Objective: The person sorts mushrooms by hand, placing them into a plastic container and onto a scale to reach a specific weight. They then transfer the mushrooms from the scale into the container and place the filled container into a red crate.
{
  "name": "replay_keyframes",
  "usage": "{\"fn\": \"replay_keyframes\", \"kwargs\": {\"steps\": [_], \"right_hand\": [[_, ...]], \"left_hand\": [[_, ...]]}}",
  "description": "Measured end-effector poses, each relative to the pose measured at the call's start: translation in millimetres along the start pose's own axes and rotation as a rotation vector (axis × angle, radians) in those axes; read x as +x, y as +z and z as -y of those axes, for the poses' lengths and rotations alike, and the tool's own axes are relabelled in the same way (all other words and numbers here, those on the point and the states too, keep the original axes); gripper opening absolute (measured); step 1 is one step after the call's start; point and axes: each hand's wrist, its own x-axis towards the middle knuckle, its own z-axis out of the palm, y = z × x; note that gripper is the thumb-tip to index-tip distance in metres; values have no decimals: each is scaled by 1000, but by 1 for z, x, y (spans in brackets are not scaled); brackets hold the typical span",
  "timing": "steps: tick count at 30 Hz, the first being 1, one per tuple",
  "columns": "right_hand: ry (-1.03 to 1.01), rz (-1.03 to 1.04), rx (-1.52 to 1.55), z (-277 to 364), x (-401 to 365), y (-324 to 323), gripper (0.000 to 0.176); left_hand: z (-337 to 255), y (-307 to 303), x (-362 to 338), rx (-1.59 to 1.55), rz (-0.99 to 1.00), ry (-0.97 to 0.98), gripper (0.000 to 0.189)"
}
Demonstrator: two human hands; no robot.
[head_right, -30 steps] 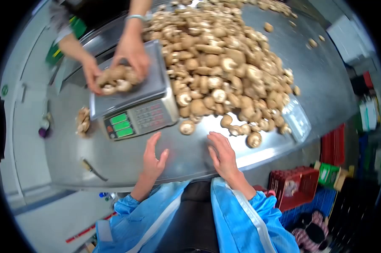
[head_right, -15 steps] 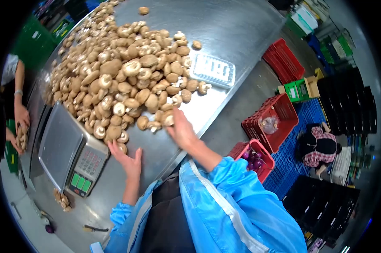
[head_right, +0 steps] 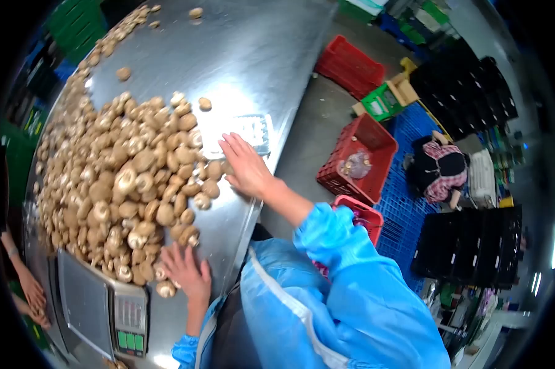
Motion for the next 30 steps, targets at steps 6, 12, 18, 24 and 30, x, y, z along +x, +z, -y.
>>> {"fn": "replay_keyframes", "kwargs": {"steps": [6,12,18,24,30], "right_hand": [[44,398,-122,-97,64,-9,112],[-49,-25,-58,-105,46,24,95],[-3,22,-313,-92,57,30,56],[-24,-74,-337,-89,53,27,48],[-51,-222,-228,-86,37,26,47]], "left_hand": [[-5,-10,17,92,-80,54,39],[7,-4,15,83,-89,105,44],[3,-7,29,-21,-128,216,47],[-2,-8,33,-135,-183,207,34],[-22,-31,14,-196,-120,197,32]]}}
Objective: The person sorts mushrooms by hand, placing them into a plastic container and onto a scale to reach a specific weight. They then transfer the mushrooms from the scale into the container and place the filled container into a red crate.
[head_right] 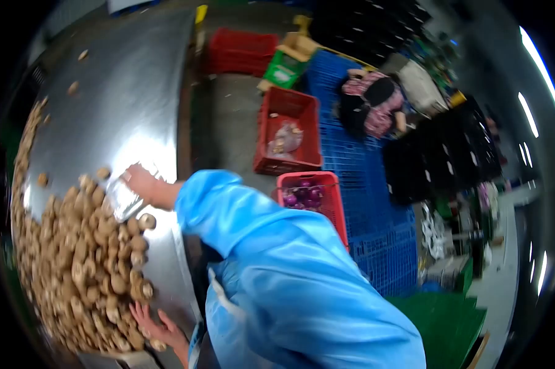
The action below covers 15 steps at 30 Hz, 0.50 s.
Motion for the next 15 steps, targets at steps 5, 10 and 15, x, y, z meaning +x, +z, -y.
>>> {"fn": "replay_keyframes", "kwargs": {"steps": [5,10,15], "right_hand": [[182,279,233,-7,10,-78,36],[254,522,870,110,-19,-136,28],[175,1323,1236,212,-76,-105,33]], "left_hand": [[-7,-29,-15,-106,-104,-143,44],[-4,-49,-28,-1045,-163,-832,43],[-1,-91,-60,-1254,307,-1000,30]]}}
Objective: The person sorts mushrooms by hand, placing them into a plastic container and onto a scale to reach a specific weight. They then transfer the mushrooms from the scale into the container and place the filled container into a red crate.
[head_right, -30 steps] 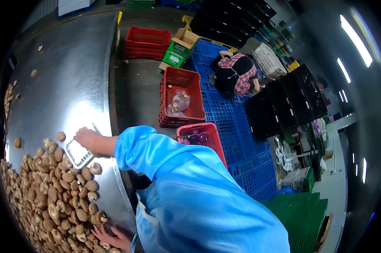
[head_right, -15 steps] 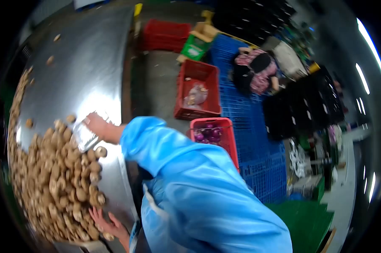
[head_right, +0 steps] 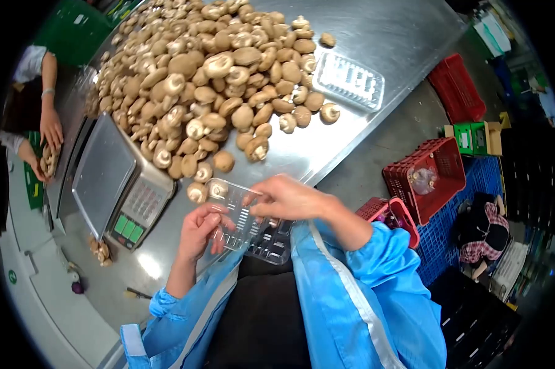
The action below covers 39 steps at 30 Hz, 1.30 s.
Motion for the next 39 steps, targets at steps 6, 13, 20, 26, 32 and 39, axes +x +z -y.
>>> {"fn": "replay_keyframes", "kwargs": {"steps": [6,13,20,26,32,39], "right_hand": [[185,-24,85,-40,33,51,53],[364,-92,58,-38,38,84,74],[235,-405,312,-54,68,75,57],[88,-691,358,-43,123,9,37],[8,-819,235,-41,137,2,36],[-69,-798,365,-59,104,28,40]], "left_hand": [[58,-51,-53,-226,-418,-106,21],[103,-60,-62,-364,-530,-171,26],[67,-77,34,-269,-624,178,23],[15,-73,118,-243,-684,277,23],[19,-70,143,-197,-735,420,22],[39,-54,100,-241,-646,435,20]]}}
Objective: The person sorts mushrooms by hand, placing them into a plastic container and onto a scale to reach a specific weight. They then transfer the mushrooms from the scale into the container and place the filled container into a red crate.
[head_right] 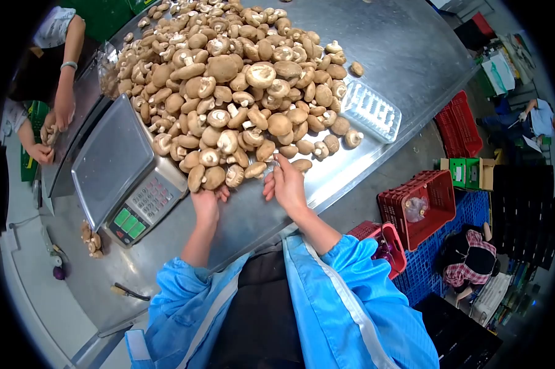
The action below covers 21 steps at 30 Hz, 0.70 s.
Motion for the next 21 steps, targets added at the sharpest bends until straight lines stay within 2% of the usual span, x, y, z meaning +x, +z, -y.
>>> {"fn": "replay_keyframes", "kwargs": {"steps": [5,9,16,19,21], "right_hand": [[34,17,89,-10,-29,-15,42],[58,46,79,-8,-47,-19,43],[12,155,101,22,-57,10,42],[-25,241,104,38,-47,39,42],[-27,299,108,48,-36,63,42]], "left_hand": [[-14,-4,-48,133,23,-62,19],[-21,-18,-67,122,114,-19,22],[-67,-47,-80,50,149,133,78],[-94,-67,-80,37,82,236,85],[-104,-88,-70,-30,117,288,83]]}}
